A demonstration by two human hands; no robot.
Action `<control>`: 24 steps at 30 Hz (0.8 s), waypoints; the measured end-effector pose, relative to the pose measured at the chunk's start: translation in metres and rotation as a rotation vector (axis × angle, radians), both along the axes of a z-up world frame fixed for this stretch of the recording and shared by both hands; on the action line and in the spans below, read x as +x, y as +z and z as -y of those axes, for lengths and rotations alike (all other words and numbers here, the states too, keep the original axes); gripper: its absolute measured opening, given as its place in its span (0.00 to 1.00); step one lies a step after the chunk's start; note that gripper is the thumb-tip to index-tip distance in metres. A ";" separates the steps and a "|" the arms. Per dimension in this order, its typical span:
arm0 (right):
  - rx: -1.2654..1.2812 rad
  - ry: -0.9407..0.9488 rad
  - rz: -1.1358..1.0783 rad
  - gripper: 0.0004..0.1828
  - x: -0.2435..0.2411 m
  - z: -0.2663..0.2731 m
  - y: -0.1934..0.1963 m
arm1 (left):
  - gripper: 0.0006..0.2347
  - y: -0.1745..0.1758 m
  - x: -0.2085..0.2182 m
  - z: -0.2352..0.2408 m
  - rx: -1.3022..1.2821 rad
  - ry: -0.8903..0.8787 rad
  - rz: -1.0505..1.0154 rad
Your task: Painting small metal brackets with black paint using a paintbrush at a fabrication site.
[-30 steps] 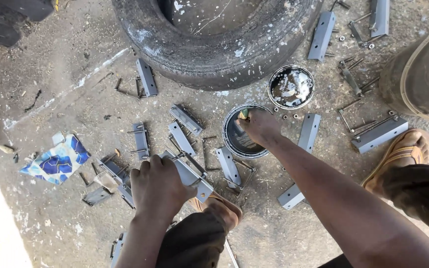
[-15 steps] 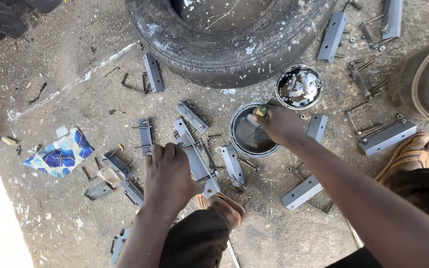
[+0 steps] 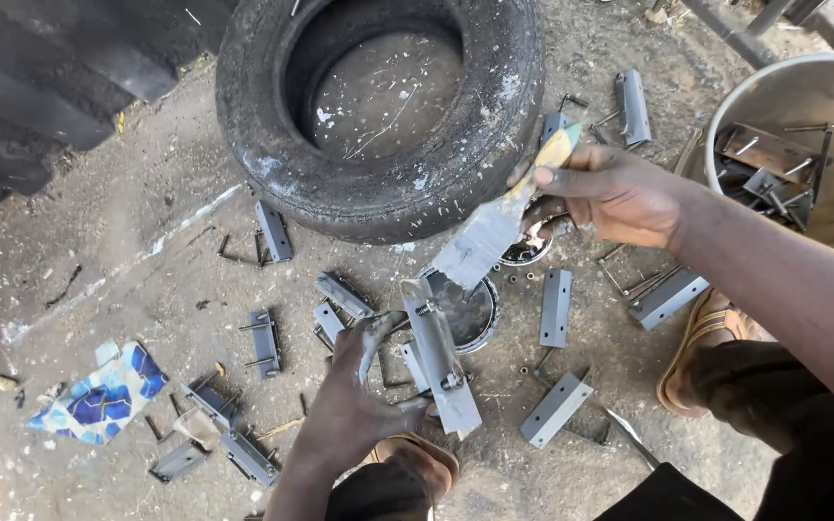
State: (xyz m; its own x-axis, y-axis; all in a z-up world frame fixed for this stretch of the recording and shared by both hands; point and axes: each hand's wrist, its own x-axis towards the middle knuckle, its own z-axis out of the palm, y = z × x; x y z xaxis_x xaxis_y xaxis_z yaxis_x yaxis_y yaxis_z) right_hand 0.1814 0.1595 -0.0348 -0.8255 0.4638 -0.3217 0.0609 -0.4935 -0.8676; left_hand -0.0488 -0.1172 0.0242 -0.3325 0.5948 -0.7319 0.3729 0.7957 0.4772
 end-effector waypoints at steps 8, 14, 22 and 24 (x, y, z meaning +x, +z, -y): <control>-0.228 0.143 -0.436 0.14 -0.012 -0.015 0.006 | 0.58 0.023 0.013 -0.008 -0.047 -0.099 0.011; -0.231 0.149 -0.395 0.12 -0.019 -0.019 0.002 | 0.57 0.026 0.006 0.003 0.076 0.008 0.134; -0.118 0.211 -0.374 0.11 -0.021 -0.014 0.020 | 0.42 0.031 0.009 0.005 0.599 -0.171 0.113; -0.085 0.185 -0.304 0.12 -0.022 -0.013 0.008 | 0.42 0.038 0.011 0.004 0.591 -0.165 0.113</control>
